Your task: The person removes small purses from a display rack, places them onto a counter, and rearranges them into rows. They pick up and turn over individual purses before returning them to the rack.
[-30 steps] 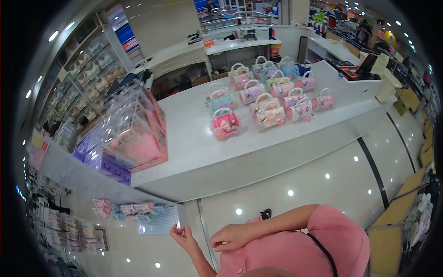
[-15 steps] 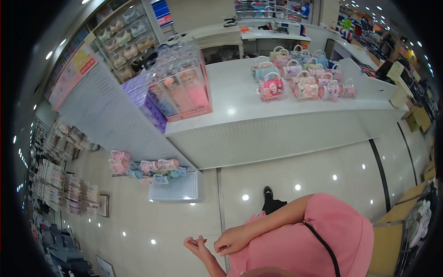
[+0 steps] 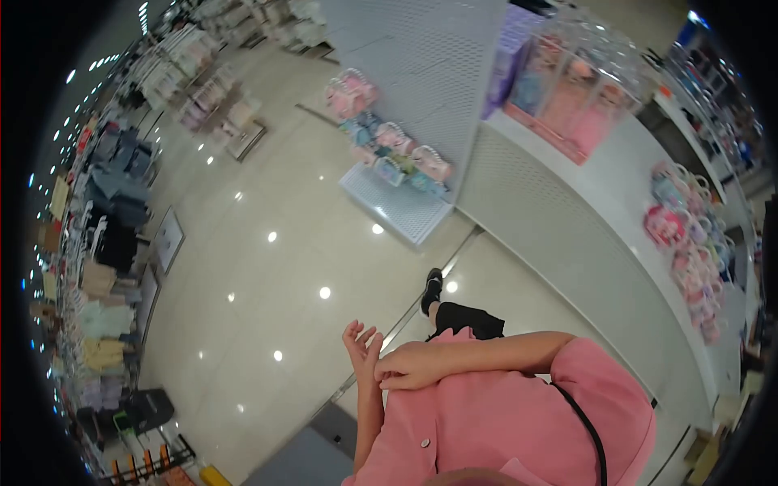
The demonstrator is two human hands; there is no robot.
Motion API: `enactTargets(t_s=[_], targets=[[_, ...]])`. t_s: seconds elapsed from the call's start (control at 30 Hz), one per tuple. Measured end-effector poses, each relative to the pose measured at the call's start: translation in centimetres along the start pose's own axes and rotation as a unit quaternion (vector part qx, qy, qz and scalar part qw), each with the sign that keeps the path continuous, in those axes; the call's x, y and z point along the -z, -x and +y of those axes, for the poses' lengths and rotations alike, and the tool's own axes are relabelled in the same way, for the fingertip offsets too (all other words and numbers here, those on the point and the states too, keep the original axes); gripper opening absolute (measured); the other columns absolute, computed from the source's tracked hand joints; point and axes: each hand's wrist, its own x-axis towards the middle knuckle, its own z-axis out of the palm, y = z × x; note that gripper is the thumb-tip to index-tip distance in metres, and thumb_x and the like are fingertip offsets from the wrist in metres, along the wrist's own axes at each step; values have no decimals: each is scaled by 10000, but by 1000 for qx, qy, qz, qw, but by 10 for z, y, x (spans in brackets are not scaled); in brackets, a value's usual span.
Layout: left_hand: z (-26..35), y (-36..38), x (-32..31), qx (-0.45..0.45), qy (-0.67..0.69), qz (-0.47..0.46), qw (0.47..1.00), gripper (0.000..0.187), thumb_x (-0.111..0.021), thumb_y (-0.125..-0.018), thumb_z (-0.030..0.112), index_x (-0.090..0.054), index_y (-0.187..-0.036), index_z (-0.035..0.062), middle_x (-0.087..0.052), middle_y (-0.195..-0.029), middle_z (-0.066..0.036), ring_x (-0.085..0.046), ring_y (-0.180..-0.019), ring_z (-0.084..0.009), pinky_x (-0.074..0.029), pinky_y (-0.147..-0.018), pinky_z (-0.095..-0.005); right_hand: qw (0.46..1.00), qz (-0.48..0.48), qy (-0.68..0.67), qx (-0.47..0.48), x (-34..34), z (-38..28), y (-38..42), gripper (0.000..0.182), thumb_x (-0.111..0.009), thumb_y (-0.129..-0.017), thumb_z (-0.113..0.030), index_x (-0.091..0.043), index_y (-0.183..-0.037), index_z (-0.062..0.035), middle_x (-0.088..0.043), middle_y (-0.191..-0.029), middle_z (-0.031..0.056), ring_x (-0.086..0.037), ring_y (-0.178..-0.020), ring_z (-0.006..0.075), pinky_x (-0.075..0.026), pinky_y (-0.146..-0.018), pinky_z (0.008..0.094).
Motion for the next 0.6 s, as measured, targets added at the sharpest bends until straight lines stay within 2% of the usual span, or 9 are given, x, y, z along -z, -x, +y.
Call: enactTargets(t_s=[0.1,0.2,0.3,0.4,0.5,0.6], targets=[[30,-34,-6,23,-64,21,997,805,-643,-951,191,-166,-1593,102,-318,-1526,-221,-362,-1434,-373,-412,-1090,-465,999,-22,-6,47,38,17,-39,258,-617,-956,-276,-644,-1049,-36,-737,-968,148,-705,-915,340,-539,-819,435],[78,-68,-22,99,-16,32,994,878,-608,-971,282,-47,-1629,134,-167,-1632,-209,-214,-1514,-414,-318,-1162,-496,998,-43,17,43,91,9,-65,250,-612,-971,-267,-640,-1080,-44,-736,-1014,136,-705,-949,321,-537,-831,423],[75,-127,-28,65,0,22,998,946,-649,-950,322,-23,-1631,125,8,-1691,-101,-141,-1537,-427,-307,-1176,-513,998,-35,18,44,147,8,-82,242,-615,-967,-266,-638,-1065,-45,-736,-1014,136,-704,-937,319,-534,-826,428],[100,-171,-59,32,-37,6,999,904,-602,-977,353,-11,-1632,155,-71,-1665,-200,-148,-1537,-416,-239,-1212,-459,999,-19,-8,30,185,18,-96,262,-612,-957,-277,-631,-1060,-37,-732,-996,156,-696,-916,342,-526,-824,444],[110,-211,-75,36,6,-1,999,966,-682,-950,283,-18,-1626,96,23,-1688,-136,-117,-1535,-440,-274,-1198,-517,1000,-29,-10,3,219,22,-104,254,-615,-956,-263,-639,-1057,-31,-729,-983,160,-695,-914,340,-527,-824,438],[114,-250,-91,57,2,-1,998,915,-686,-958,234,-73,-1613,53,-65,-1663,-217,-213,-1508,-441,-331,-1176,-504,1000,-11,-15,-6,251,25,-113,245,-620,-953,-245,-642,-1058,-25,-724,-972,164,-694,-916,337,-528,-823,433]])
